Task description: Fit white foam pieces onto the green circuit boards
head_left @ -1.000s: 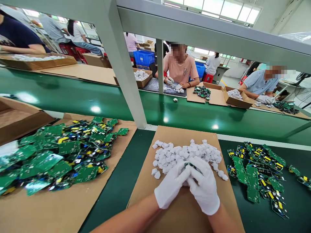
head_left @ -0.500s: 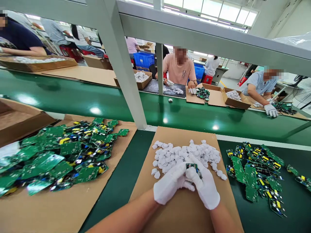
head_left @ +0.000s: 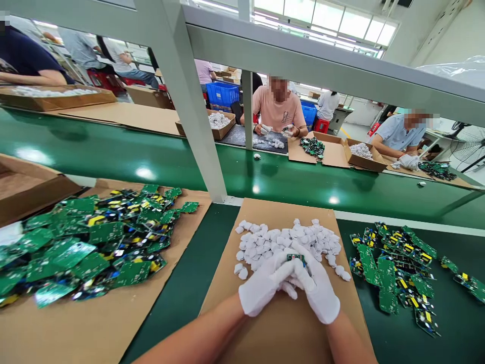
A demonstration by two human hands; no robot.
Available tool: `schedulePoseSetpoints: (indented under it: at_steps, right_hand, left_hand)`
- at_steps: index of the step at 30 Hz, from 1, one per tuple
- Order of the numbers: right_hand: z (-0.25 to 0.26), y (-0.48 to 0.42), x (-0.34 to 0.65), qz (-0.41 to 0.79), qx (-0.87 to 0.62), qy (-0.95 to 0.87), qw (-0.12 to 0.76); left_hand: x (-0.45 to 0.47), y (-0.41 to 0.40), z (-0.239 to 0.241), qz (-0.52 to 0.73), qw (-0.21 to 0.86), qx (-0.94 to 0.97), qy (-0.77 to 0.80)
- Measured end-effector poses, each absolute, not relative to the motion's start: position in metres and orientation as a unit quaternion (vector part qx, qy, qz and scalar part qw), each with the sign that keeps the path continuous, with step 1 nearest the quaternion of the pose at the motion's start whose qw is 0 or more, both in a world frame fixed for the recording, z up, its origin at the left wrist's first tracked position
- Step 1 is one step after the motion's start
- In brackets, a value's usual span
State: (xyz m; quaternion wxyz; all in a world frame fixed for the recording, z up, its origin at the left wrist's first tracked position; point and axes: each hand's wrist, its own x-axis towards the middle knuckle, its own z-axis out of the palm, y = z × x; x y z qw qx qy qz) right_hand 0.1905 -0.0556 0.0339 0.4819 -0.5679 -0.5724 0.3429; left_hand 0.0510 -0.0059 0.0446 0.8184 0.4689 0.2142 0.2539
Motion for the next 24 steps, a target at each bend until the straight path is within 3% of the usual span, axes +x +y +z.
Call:
schedulePoseSetpoints:
  at_steps: [4,11,17,24]
  right_hand:
    - [0.026,-0.056,0.188,0.317,-0.600,-0.569,0.465]
    - [0.028,-0.056,0.190,0.387,-0.557,-0.544,0.495]
    - [0.029,-0.057,0.188,0.285,-0.616,-0.586,0.444]
    - [0.036,-0.056,0.191,0.356,-0.568,-0.590,0.450]
  left_hand:
    - [0.052,-0.005,0.047,0.254,0.813,0.479,0.212]
    - [0.052,-0.005,0.038,0.253,0.878,0.370,0.167]
    - [0.052,-0.005,0.037,0.260,0.876,0.367,0.173]
    - [0.052,-0.005,0.036,0.258,0.882,0.360,0.164]
